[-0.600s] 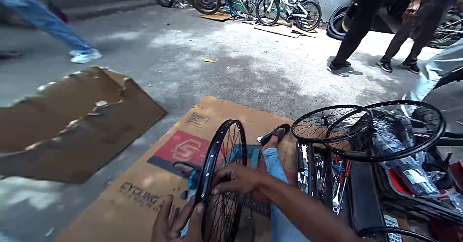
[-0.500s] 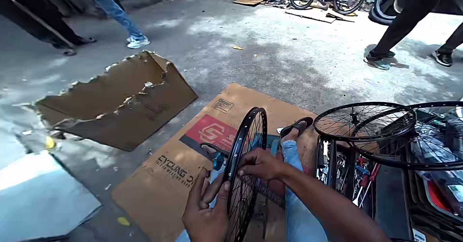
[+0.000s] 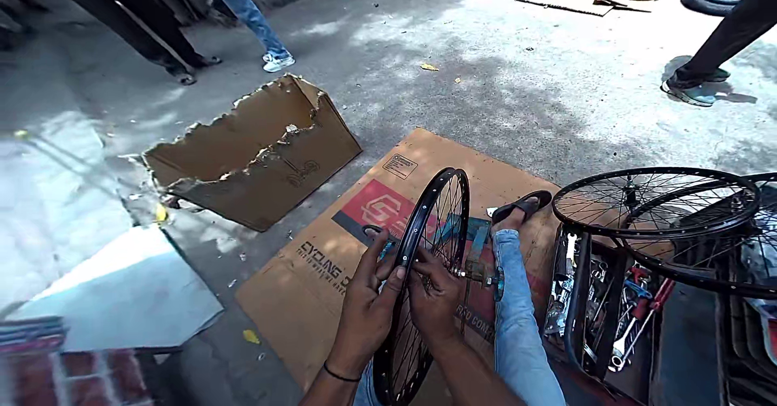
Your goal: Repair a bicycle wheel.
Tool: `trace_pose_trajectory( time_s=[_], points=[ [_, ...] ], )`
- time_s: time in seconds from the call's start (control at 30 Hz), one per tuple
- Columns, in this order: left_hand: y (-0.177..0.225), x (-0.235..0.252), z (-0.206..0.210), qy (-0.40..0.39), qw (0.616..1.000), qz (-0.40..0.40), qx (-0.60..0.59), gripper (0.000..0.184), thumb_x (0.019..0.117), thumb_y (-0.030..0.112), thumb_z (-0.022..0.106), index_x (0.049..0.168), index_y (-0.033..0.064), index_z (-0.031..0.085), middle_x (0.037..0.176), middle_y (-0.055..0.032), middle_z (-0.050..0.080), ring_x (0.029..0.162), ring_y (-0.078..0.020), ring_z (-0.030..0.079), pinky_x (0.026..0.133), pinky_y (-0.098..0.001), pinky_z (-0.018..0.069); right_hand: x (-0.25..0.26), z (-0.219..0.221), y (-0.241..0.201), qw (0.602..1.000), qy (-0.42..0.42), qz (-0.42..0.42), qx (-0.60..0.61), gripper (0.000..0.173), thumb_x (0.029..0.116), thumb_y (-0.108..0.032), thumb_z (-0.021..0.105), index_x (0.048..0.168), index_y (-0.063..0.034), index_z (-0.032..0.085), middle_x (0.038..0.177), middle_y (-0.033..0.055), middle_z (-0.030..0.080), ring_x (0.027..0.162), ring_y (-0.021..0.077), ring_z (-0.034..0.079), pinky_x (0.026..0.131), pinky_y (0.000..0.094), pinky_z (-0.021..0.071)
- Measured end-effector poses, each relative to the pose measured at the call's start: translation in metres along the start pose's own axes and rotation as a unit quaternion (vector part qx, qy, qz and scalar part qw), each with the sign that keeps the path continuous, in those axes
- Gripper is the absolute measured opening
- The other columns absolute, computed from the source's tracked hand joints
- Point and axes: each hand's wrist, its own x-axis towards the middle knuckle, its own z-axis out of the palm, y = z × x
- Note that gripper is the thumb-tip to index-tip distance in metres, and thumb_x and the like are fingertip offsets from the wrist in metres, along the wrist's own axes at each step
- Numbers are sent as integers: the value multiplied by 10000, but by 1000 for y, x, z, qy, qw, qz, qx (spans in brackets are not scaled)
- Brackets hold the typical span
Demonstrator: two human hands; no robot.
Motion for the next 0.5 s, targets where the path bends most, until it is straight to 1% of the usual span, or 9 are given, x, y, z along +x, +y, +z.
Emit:
trace_pose_trajectory(
  time_s=[0.07, 0.13, 0.2, 0.27, 0.3, 0.33, 0.37, 0.43, 0.5],
  points=[
    [2, 1, 9, 3, 1000, 22, 12, 568, 1004, 177, 567, 1550, 151, 413, 1295, -34, 696, 1111, -167, 699, 892, -320, 608, 14, -21, -2, 998, -66, 7, -20, 106, 920, -105, 716, 954, -18, 767, 1236, 145, 716, 1114, 196, 707, 913, 353, 620],
    [3, -3, 21, 36, 998, 42, 23, 538, 979, 198, 612, 1493, 115, 477, 1238, -33, 717, 1094, -162, 704, 882, -329, 616, 21, -43, -6, 994, -103, 14, -41, 127, 951, -156, 705, 969, -36, 744, 1258, 125, 703, 1126, 184, 698, 903, 351, 624],
    [2, -4, 23, 82, 994, 55, 47, 517, 934, 211, 679, 1422, 97, 552, 1139, -20, 751, 1037, -147, 719, 855, -322, 617, 23, -58, -8, 995, -86, 22, -41, 146, 956, -194, 716, 1001, -58, 742, 1251, 100, 715, 1123, 183, 703, 893, 356, 628],
    [-3, -8, 16, 114, 987, 61, 93, 375, 926, 247, 698, 1266, 92, 677, 1071, 3, 752, 991, -113, 716, 865, -310, 608, 14, -66, -10, 997, -61, 38, -21, 188, 924, -182, 754, 1053, -53, 712, 1222, 99, 723, 1121, 200, 703, 919, 382, 620],
    [-5, -10, 12, 118, 986, 51, 102, 288, 938, 250, 697, 1182, 98, 722, 1032, 8, 750, 942, -106, 714, 830, -298, 609, 7, -68, -9, 997, -62, 46, -22, 262, 917, -185, 765, 1129, -45, 699, 1204, 93, 724, 1104, 200, 706, 937, 394, 617],
    [-4, -11, 10, 115, 988, 29, 99, 230, 957, 244, 694, 1125, 96, 744, 991, 1, 749, 880, -112, 712, 774, -291, 607, -2, -68, -7, 995, -76, 49, -31, 344, 925, -196, 760, 1217, -31, 682, 1200, 88, 727, 1103, 198, 710, 963, 405, 614],
    [-3, -11, 9, 107, 990, 5, 88, 205, 972, 233, 689, 1101, 88, 752, 965, -12, 752, 850, -124, 711, 755, -295, 603, -12, -65, -3, 993, -98, 47, -42, 401, 942, -219, 743, 1279, -14, 667, 1225, 92, 722, 1132, 198, 703, 1000, 415, 599],
    [1, -9, 12, 106, 991, -22, 81, 191, 980, 234, 687, 1089, 94, 757, 938, -18, 754, 826, -135, 712, 739, -303, 600, -30, -57, 5, 990, -121, 33, -63, 386, 971, -249, 703, 1282, -19, 697, 1272, 92, 713, 1184, 191, 679, 1042, 412, 566],
    [3, -8, 13, 109, 989, -24, 92, 193, 980, 261, 688, 1061, 104, 766, 905, -8, 754, 789, -126, 706, 705, -293, 592, -35, -50, 11, 992, -105, 42, -63, 339, 986, -231, 679, 1249, -22, 724, 1279, 102, 711, 1201, 191, 672, 1049, 398, 559]
  ],
)
